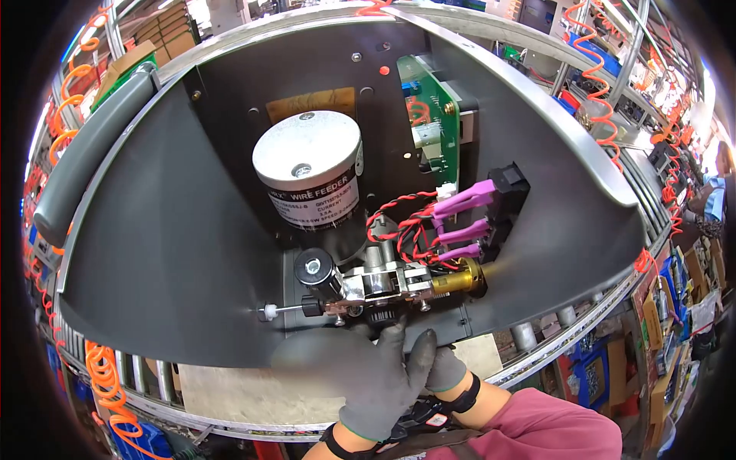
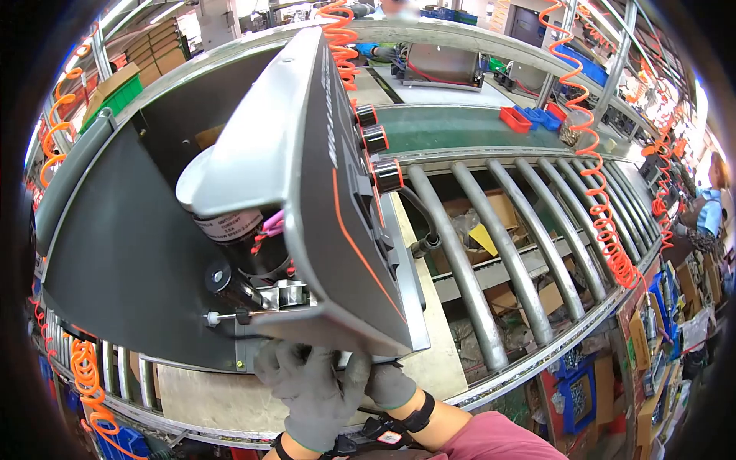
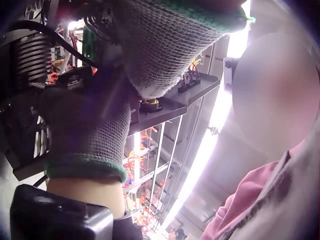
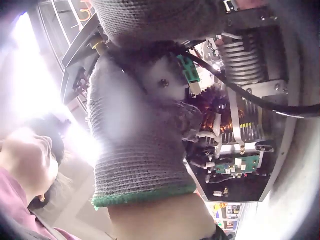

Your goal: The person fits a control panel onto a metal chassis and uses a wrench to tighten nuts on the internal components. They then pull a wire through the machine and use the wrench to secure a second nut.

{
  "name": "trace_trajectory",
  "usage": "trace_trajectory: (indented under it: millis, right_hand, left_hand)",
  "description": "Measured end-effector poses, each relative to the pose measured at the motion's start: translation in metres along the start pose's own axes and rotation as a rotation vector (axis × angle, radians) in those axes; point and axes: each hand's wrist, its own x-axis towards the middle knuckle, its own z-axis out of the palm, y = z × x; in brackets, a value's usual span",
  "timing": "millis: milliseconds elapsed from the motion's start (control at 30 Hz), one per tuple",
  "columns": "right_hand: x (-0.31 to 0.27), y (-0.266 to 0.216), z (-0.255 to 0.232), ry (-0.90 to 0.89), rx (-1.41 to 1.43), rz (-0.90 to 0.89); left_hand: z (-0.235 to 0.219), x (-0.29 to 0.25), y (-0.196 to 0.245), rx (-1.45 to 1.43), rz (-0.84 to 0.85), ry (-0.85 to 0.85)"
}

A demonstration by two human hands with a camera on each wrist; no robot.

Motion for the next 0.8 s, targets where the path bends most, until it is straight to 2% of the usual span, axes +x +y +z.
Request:
trace_trajectory:
  millis: [267,467,567,733,767,800]
  right_hand:
    - [-0.002,0.001,-0.031,-0.04,-0.584,-0.152]
    - [0.003,0.011,-0.051,-0.061,-1.015,-0.25]
    - [-0.005,0.016,-0.063,-0.064,-1.227,-0.305]
    - [0.006,0.029,-0.073,-0.053,-1.58,-0.427]
    - [-0.007,0.017,-0.007,-0.047,-1.935,-0.819]
    - [-0.011,0.012,0.002,-0.045,-1.932,-0.819]
  left_hand:
    - [0.005,-0.004,-0.006,-0.016,0.067,0.067]
    - [0.01,-0.01,-0.011,-0.086,0.063,-0.002]
    - [-0.001,-0.001,-0.007,0.039,0.119,0.039]
    - [-0.004,-0.008,-0.021,-0.012,0.162,0.057]
    - [-0.008,-0.006,-0.021,-0.009,0.192,0.048]
    - [-0.011,-0.005,-0.021,-0.005,0.219,0.038]
